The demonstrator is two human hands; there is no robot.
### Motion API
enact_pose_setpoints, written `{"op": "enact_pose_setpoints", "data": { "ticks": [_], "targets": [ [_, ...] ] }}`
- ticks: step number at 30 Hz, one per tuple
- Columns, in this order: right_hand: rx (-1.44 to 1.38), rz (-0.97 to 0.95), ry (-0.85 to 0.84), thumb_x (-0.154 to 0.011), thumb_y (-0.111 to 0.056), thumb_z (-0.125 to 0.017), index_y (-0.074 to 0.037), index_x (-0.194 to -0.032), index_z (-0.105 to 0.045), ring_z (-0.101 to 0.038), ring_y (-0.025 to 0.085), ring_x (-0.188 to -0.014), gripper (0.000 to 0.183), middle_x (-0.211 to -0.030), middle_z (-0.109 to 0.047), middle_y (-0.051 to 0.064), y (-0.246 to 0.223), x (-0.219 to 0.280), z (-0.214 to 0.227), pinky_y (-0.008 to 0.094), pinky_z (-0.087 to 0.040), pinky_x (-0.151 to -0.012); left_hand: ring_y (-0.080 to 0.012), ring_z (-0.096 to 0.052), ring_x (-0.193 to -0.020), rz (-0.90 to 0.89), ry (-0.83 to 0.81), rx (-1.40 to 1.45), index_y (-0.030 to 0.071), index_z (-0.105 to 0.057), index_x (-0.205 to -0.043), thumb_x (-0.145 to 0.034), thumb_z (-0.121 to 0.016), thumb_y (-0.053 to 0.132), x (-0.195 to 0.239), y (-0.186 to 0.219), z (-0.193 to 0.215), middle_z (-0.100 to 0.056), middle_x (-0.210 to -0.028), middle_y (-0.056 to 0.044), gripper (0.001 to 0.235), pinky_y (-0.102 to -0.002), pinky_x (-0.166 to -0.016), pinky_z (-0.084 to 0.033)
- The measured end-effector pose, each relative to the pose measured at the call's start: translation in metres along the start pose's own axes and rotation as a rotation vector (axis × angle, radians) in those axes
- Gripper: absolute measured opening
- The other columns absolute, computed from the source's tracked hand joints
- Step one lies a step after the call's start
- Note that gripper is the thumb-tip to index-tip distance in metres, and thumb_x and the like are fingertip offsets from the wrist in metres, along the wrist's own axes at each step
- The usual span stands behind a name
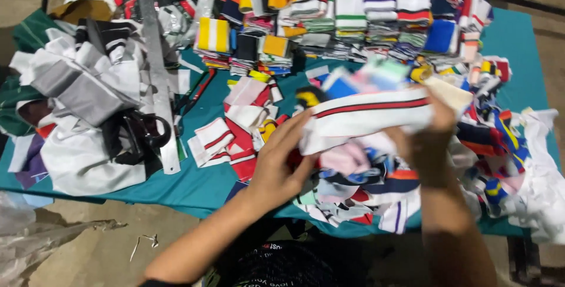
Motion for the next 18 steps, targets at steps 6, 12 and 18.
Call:
{"op": "enact_pose_setpoints", "data": {
  "ticks": [6, 12, 18],
  "targets": [
    [0.349, -0.145, 0.189, -0.097, -0.010, -0.070, 0.010, -0.101, -0.061, -0.056, 0.031, -0.082, 0.022, -0.090, -0.060, 0.018, 0.036, 0.036, 0.073, 0.046, -0.042, -0.075, -0.0382, -0.050, -0.144, -0.265, -0.346, -0.113, 0.003, -0.039, -0.155, -0.104, -0.064, 0.043, -0.028, 0.000, -0.051, -0.047, -0.159, -0.017, 0.069, -0.054, -0.121, -0.047],
    [0.505, -0.157, 0.474, -0.108, -0.013, -0.057, 0.009, -0.103, -0.070, -0.068, 0.037, -0.088, 0.026, -0.096, -0.073, 0.023, 0.081, 0.059, 0.094, 0.049, -0.051, -0.073, -0.0382, -0.043, -0.156, -0.452, -0.578, -0.316, 0.011, -0.014, -0.168, -0.107, -0.069, 0.039, -0.044, -0.029, -0.109, -0.030, -0.173, -0.009, 0.087, -0.051, -0.125, -0.043],
    [0.395, -0.704, -0.100, -0.086, -0.010, -0.050, 0.006, -0.158, -0.030, -0.039, 0.049, -0.140, 0.076, -0.152, -0.042, 0.036, 0.047, 0.050, 0.117, 0.051, -0.034, -0.110, -0.0389, -0.044, -0.146, -0.441, -0.693, -0.474, 0.007, -0.032, -0.160, -0.089, -0.069, 0.036, -0.071, -0.058, -0.161, -0.041, -0.164, -0.012, 0.085, -0.054, -0.115, -0.039]
  ]
}}
Point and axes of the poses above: each hand's wrist, its own x-axis away from the middle knuckle, its own z-axis out of the back of the hand, y = z × x, the point moved 1 cm from there along -x, towards the middle knuckle
